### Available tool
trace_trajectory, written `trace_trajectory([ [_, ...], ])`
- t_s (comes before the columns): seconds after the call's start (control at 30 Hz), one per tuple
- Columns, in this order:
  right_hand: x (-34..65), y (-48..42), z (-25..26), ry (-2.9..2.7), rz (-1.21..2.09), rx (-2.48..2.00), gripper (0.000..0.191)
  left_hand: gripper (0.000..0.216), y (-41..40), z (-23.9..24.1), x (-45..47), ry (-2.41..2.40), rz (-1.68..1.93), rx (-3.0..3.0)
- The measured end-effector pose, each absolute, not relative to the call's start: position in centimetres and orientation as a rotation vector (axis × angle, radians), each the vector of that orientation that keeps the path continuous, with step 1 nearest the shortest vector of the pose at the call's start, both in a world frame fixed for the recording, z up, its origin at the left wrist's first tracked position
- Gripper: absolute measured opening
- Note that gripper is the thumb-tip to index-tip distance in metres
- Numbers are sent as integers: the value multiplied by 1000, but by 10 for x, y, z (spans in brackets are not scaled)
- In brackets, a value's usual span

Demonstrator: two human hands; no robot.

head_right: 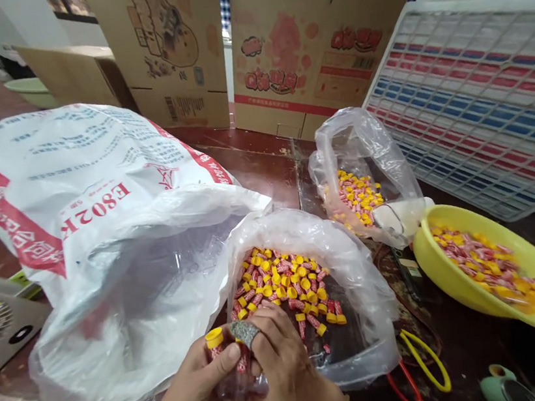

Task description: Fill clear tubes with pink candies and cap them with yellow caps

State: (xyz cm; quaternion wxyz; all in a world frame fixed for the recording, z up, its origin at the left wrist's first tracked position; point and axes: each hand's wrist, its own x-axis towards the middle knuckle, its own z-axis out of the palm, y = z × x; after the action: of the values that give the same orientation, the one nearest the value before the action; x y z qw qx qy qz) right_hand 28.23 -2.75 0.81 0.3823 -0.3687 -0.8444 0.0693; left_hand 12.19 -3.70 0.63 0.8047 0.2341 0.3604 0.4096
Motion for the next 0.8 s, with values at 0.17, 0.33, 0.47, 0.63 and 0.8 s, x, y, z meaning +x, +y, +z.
trace_trajectory([
  [0.17,285,-27,13,-2225,227,-938,82,43,-30,14,110,785,705,708],
  [0.33,333,-14,14,-2156,288,-1301,74,18,25,22,63,1570,672,1776],
  [0.47,357,-9,-9,-2159,211,-1599,13,22,79,13,52,1768,491,2044],
  [0.63,335,-19,-32,-2415,298,-1667,8,27,93,-8,76,1711,261,2233],
  [0.8,319,-19,-44,-2347,283,-1863,17,34,74,-6,60,1885,168,2213],
])
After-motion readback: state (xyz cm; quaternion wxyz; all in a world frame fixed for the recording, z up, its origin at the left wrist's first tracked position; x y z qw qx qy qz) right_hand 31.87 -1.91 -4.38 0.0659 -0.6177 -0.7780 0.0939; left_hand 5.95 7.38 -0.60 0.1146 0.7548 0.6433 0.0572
